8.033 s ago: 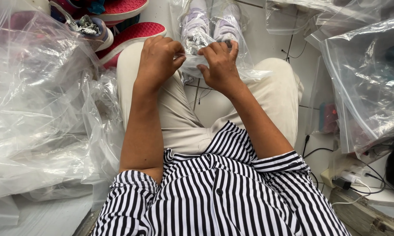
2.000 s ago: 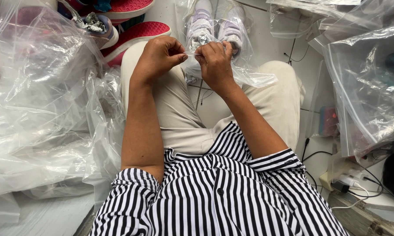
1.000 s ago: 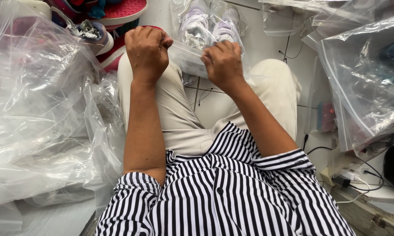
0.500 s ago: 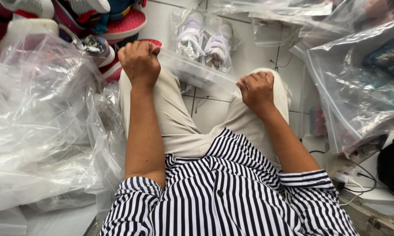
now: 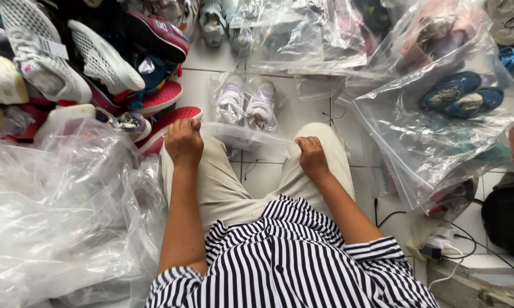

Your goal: Packing various pairs of shoes into clear plastic bags and sealing them.

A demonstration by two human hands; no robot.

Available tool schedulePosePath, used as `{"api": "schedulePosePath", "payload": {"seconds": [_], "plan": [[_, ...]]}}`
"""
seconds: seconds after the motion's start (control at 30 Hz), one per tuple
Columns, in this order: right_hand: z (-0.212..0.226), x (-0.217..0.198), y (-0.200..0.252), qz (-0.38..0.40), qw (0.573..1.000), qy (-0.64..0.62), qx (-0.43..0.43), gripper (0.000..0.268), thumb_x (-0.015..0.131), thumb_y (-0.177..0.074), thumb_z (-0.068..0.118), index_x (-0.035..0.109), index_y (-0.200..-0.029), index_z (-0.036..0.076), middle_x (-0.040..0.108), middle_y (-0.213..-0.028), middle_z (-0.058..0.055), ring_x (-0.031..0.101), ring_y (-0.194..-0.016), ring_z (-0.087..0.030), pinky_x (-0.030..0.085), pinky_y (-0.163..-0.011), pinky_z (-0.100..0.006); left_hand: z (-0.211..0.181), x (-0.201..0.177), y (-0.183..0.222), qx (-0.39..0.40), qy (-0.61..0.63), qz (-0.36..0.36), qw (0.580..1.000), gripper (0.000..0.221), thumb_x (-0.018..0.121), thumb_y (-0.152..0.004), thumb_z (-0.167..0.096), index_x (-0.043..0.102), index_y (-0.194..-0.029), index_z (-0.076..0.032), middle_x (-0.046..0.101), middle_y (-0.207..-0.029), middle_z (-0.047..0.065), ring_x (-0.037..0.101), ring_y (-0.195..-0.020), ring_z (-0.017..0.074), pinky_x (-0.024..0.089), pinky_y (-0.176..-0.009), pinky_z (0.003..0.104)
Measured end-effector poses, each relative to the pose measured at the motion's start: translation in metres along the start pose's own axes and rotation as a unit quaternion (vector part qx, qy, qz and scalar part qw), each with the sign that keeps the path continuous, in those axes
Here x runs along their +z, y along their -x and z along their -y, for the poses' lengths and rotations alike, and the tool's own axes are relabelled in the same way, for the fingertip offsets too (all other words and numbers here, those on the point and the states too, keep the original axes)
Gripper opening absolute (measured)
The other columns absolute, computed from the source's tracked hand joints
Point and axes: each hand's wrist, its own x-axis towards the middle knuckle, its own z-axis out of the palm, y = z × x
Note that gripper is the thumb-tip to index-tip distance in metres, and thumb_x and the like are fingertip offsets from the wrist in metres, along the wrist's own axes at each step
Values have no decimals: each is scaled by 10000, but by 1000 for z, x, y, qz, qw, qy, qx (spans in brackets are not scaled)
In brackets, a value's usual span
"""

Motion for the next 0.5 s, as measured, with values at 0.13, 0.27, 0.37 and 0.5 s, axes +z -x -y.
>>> {"api": "schedulePosePath", "payload": {"seconds": [0.13,0.27,0.37,0.5], "plan": [[18,-44,-13,0,996,-60,65,59,649,-1018,137,708,-1020,131,609,-708,-14,641,-672,-232,552,-682,-356,-13,-55,-16,-3,8,19,1000,326,620,-1050,-438,606,-856,-177,543,-745,19,615,-657,268,506,-605,391],[45,-117,-64,-48,955,-216,196,118,627,-1066,134,729,-1015,106,637,-612,-72,635,-574,-206,545,-603,-335,-43,-112,-79,-39,174,-29,984,246,706,-1037,-322,650,-851,-172,629,-804,-16,662,-631,268,548,-627,377],[56,-168,-109,-105,929,-279,220,140,598,-1091,86,713,-1027,38,661,-655,-112,638,-556,-175,545,-554,-288,-64,-146,-137,-25,284,-76,955,237,720,-1046,-273,677,-841,-163,642,-791,-37,684,-726,215,551,-720,311],[61,-208,-179,-151,918,-324,174,90,610,-1085,-12,682,-1052,-56,667,-718,-211,662,-574,-247,576,-558,-345,-69,-139,-212,15,368,-120,922,245,746,-1056,-224,687,-849,-108,621,-738,2,656,-712,239,548,-770,333]]}}
